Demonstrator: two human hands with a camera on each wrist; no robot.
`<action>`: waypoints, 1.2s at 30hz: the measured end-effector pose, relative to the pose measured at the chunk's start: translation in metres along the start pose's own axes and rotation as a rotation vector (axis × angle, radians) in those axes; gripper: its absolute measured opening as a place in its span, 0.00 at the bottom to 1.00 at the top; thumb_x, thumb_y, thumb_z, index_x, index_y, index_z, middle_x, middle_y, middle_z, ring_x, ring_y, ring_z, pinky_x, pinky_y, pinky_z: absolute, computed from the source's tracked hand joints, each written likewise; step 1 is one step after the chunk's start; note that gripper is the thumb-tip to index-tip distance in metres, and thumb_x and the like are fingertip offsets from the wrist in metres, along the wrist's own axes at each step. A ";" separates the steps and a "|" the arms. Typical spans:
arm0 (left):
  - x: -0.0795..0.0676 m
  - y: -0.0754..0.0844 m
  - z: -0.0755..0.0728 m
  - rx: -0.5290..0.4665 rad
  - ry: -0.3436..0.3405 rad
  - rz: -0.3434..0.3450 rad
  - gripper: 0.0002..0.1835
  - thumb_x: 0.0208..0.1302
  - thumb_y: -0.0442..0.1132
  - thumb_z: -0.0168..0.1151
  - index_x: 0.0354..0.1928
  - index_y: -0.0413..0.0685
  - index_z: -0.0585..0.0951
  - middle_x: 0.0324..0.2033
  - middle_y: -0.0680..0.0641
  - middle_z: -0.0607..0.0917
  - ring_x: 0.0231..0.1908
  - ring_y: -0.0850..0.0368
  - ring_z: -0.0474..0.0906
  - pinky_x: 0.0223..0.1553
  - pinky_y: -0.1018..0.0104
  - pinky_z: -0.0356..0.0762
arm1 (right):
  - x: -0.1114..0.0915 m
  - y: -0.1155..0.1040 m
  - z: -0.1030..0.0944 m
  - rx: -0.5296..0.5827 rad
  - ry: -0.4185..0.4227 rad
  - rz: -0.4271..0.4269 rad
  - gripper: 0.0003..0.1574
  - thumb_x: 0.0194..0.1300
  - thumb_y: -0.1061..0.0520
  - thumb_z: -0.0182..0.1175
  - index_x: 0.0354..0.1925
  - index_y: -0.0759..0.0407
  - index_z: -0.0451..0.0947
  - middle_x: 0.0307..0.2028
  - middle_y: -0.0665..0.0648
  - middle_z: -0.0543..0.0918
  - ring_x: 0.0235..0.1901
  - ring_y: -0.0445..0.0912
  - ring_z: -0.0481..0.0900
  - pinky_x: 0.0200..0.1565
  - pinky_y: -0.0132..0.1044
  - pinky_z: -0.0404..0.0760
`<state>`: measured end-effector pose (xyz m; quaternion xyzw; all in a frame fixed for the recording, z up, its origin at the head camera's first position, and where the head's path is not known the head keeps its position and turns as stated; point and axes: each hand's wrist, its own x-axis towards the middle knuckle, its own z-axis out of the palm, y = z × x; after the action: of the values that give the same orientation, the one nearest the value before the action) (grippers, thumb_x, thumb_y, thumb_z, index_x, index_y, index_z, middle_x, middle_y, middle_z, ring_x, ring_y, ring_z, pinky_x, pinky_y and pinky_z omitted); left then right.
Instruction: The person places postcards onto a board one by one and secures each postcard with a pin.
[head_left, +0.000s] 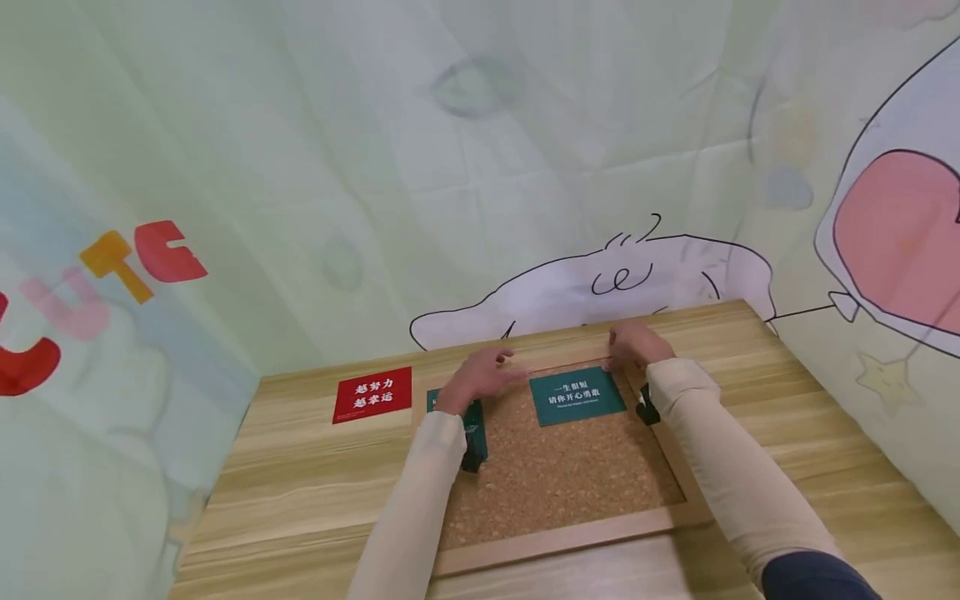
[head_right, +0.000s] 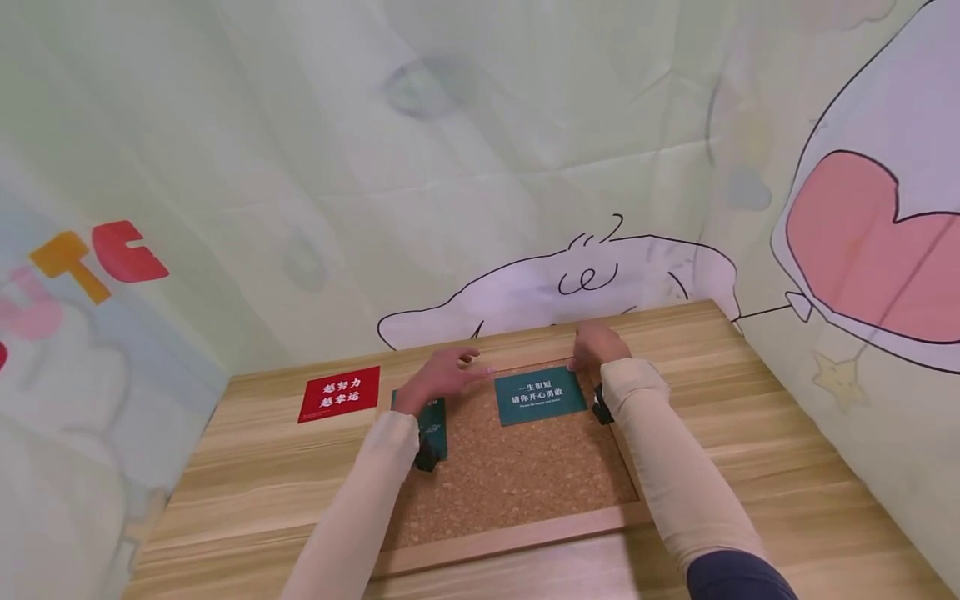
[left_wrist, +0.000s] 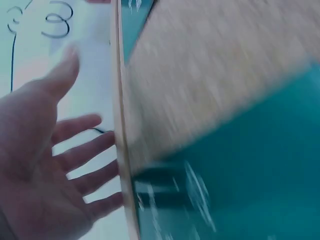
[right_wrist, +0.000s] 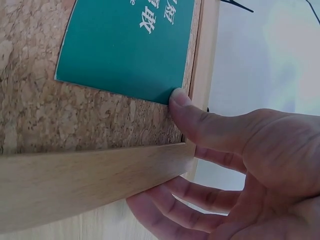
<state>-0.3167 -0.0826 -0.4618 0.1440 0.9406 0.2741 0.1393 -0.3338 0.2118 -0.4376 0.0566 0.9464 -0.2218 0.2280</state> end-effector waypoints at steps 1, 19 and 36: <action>-0.002 -0.006 -0.001 -0.023 0.039 -0.009 0.38 0.70 0.65 0.61 0.72 0.46 0.74 0.68 0.41 0.76 0.65 0.43 0.74 0.64 0.43 0.73 | 0.000 0.001 0.000 0.000 0.001 0.003 0.24 0.70 0.55 0.70 0.55 0.65 0.74 0.46 0.66 0.80 0.43 0.59 0.79 0.42 0.49 0.82; -0.078 -0.131 -0.052 0.076 0.344 -0.567 0.47 0.63 0.56 0.70 0.69 0.28 0.63 0.62 0.21 0.64 0.62 0.21 0.59 0.60 0.24 0.63 | -0.003 0.009 -0.001 0.025 0.007 -0.009 0.25 0.69 0.55 0.71 0.55 0.65 0.73 0.47 0.66 0.79 0.43 0.59 0.79 0.38 0.47 0.83; -0.110 -0.152 -0.073 -0.020 0.278 -0.658 0.59 0.54 0.52 0.77 0.74 0.29 0.51 0.64 0.19 0.58 0.63 0.20 0.55 0.65 0.26 0.59 | -0.005 0.005 0.000 0.016 -0.001 -0.033 0.26 0.70 0.54 0.69 0.58 0.66 0.71 0.48 0.67 0.78 0.41 0.58 0.78 0.37 0.46 0.82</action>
<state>-0.2704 -0.2786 -0.4672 -0.2068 0.9438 0.2406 0.0923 -0.3288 0.2157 -0.4374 0.0425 0.9452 -0.2332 0.2244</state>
